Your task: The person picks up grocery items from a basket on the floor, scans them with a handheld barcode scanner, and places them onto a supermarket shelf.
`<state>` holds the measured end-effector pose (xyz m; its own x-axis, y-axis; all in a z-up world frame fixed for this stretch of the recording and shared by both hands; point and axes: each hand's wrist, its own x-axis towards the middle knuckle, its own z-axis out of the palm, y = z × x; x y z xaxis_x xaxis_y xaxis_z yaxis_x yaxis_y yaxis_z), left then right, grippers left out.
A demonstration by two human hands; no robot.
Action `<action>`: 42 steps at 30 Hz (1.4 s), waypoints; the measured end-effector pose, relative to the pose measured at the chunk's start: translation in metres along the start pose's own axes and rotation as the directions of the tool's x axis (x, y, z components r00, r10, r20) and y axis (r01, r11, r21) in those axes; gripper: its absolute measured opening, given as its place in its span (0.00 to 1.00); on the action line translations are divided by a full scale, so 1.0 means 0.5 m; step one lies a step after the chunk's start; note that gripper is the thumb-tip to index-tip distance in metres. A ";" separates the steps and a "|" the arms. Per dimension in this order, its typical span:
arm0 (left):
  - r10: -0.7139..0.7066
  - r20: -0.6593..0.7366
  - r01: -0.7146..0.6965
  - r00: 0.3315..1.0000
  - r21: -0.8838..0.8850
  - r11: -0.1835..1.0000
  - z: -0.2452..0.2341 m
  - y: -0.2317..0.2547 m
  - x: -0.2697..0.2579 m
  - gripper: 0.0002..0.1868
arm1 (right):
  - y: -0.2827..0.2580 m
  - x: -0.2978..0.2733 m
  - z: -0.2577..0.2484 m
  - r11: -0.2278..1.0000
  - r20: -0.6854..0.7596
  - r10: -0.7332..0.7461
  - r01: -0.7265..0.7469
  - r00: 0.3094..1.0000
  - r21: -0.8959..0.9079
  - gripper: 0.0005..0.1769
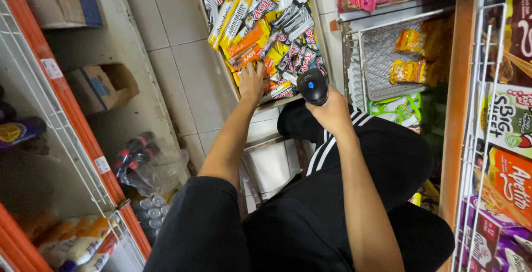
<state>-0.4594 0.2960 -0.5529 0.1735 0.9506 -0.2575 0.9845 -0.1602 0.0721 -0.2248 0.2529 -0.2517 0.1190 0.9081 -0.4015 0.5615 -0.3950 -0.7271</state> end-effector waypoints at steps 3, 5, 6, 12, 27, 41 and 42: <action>-0.006 0.059 0.009 0.998 -0.046 0.999 -0.030 0.009 -0.034 0.28 | 0.004 -0.003 0.004 0.999 0.020 -0.003 0.002 1.000 0.041 0.18; -0.059 0.058 0.070 0.997 -0.205 0.976 -0.060 0.019 -0.038 0.30 | 0.003 0.003 0.007 1.000 0.013 -0.004 0.004 1.000 0.015 0.19; -0.060 0.057 0.071 0.997 -0.205 0.976 -0.073 0.022 -0.038 0.30 | 0.002 0.005 0.008 1.000 0.014 -0.005 0.005 1.000 0.015 0.19; -0.031 0.378 0.326 0.925 -0.752 0.573 -0.134 -0.009 -0.061 0.21 | -0.001 -0.002 0.016 0.985 -0.004 -0.154 0.153 0.988 -0.079 0.19; 0.282 0.253 0.375 0.926 -0.717 -0.588 -0.437 0.019 -0.179 0.34 | -0.181 -0.128 -0.010 0.939 0.302 -0.294 0.333 0.907 -0.088 0.21; 0.425 -0.657 -0.782 0.622 -0.543 0.305 -0.729 0.288 -0.273 0.16 | -0.019 -0.317 -0.236 0.081 -0.025 0.200 0.008 0.979 0.997 0.22; 0.445 -0.664 -0.797 0.601 -0.536 0.277 -0.751 0.311 -0.284 0.16 | -0.013 -0.340 -0.251 0.078 -0.057 0.212 0.041 0.976 0.996 0.22</action>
<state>-0.3411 0.2359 -0.1433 0.5245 0.6766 0.5168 0.1199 -0.6596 0.7420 -0.1460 0.1187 -0.1087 0.2814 0.8104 -0.5140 -0.7671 -0.1318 -0.6278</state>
